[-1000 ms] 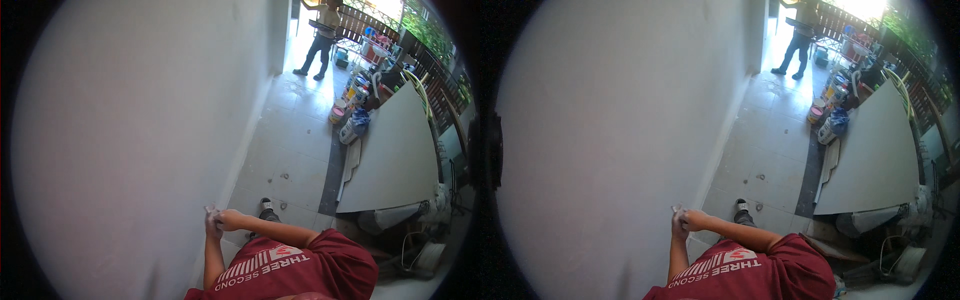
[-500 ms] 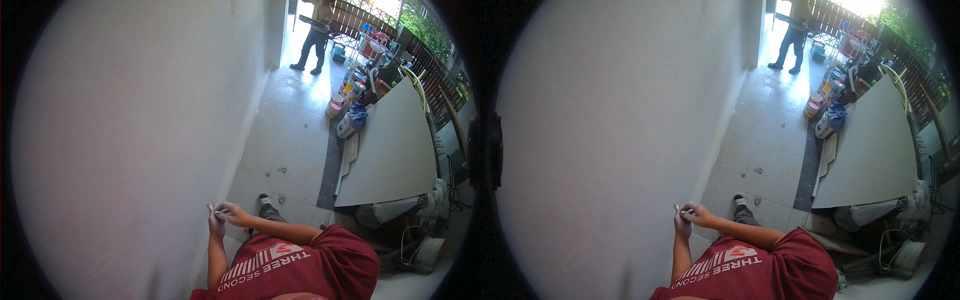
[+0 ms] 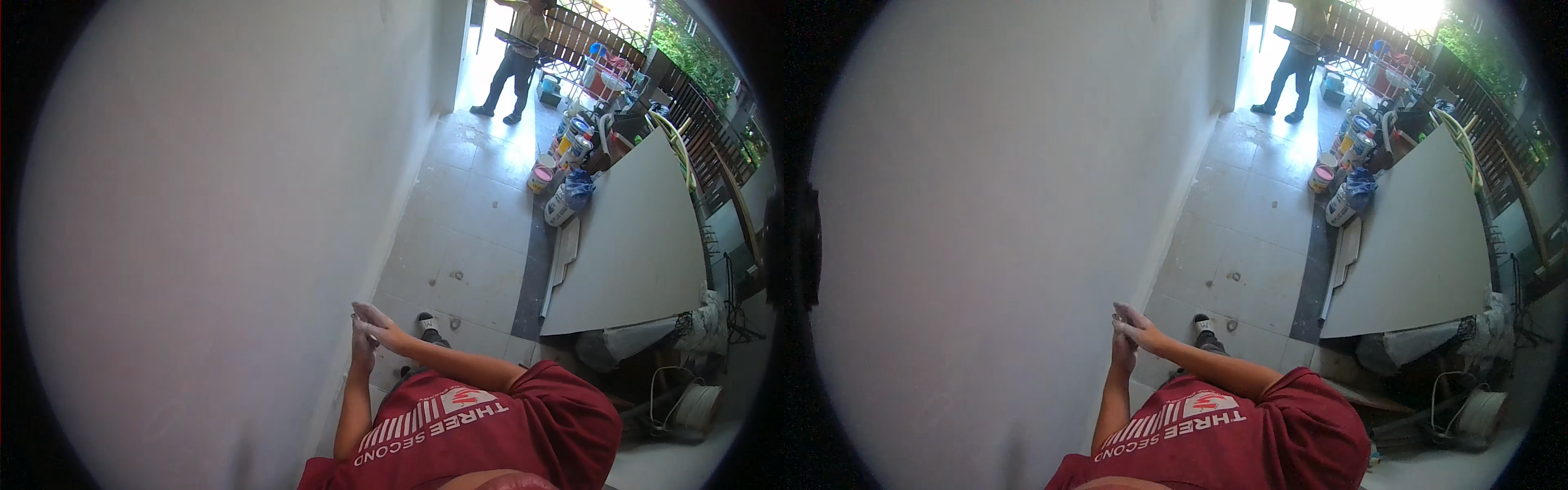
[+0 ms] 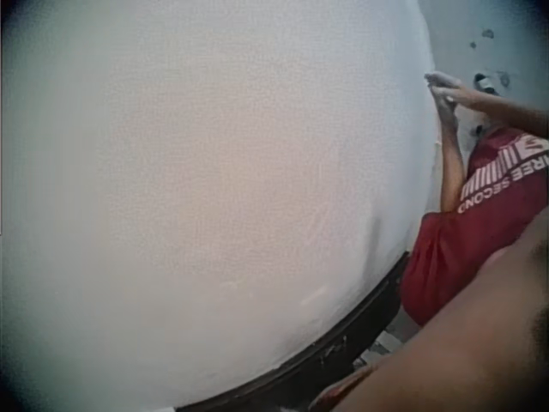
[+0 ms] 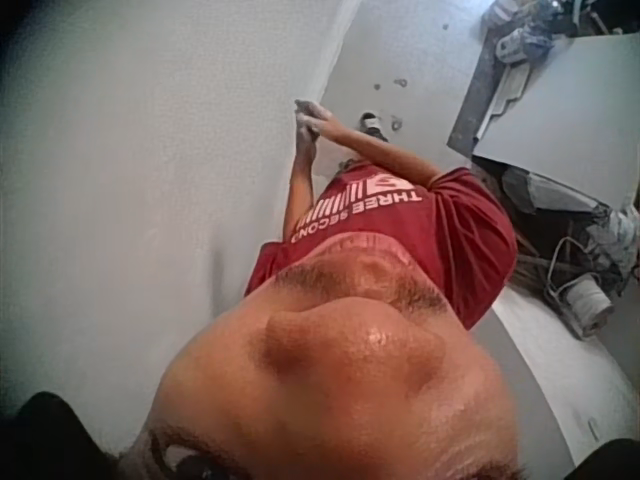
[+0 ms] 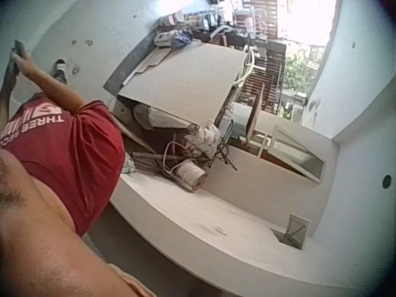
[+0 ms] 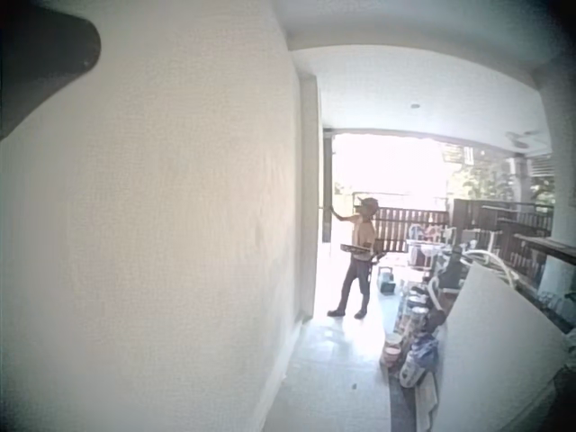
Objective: The person sands a wall with a piece of sandpaper.
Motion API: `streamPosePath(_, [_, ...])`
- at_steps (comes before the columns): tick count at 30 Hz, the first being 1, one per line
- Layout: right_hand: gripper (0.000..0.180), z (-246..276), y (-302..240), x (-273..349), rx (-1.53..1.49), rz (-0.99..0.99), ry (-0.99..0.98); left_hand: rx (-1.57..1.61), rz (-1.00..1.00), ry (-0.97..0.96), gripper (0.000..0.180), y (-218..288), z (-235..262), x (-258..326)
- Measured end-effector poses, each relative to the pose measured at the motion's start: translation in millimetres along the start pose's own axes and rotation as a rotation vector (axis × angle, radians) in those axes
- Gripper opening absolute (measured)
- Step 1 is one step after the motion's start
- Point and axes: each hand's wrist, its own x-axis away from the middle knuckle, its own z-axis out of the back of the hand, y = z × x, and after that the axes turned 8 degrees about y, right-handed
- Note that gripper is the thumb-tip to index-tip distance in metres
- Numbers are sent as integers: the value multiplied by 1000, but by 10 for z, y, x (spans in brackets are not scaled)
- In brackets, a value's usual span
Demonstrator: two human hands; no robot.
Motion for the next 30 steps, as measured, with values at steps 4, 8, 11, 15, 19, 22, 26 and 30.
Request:
streamPosePath(4, [53, -111, -45, -23, -279, -33, 59, 123, 46, 65, 58, -121, -21, 14])
streamPosePath(8, [52, -156, 37, 24, -84, 86, 3, 401, 70, -81, 53, -217, 142, -18])
streamPosePath(11, [53, -129, 111, 66, 168, 105, -69, 492, 65, -107, 51, -256, 278, -42])
streamPosePath(15, [58, -88, 184, 86, 542, 305, -138, 510, 118, 58, 59, -208, 274, -92])
streamPosePath(19, [61, -49, 212, 93, 585, 357, -126, 471, 114, 166, 60, -21, 115, -14])
streamPosePath(22, [63, 22, 192, 103, 569, 396, -159, 450, 62, 178, 61, 128, -8, 43])
streamPosePath(26, [67, 137, 115, 110, 753, 522, -232, 480, 73, 188, 59, 204, -56, 31])
streamPosePath(30, [70, 180, 62, 95, 918, 484, -282, 558, 116, 126, 59, 185, 26, -16])
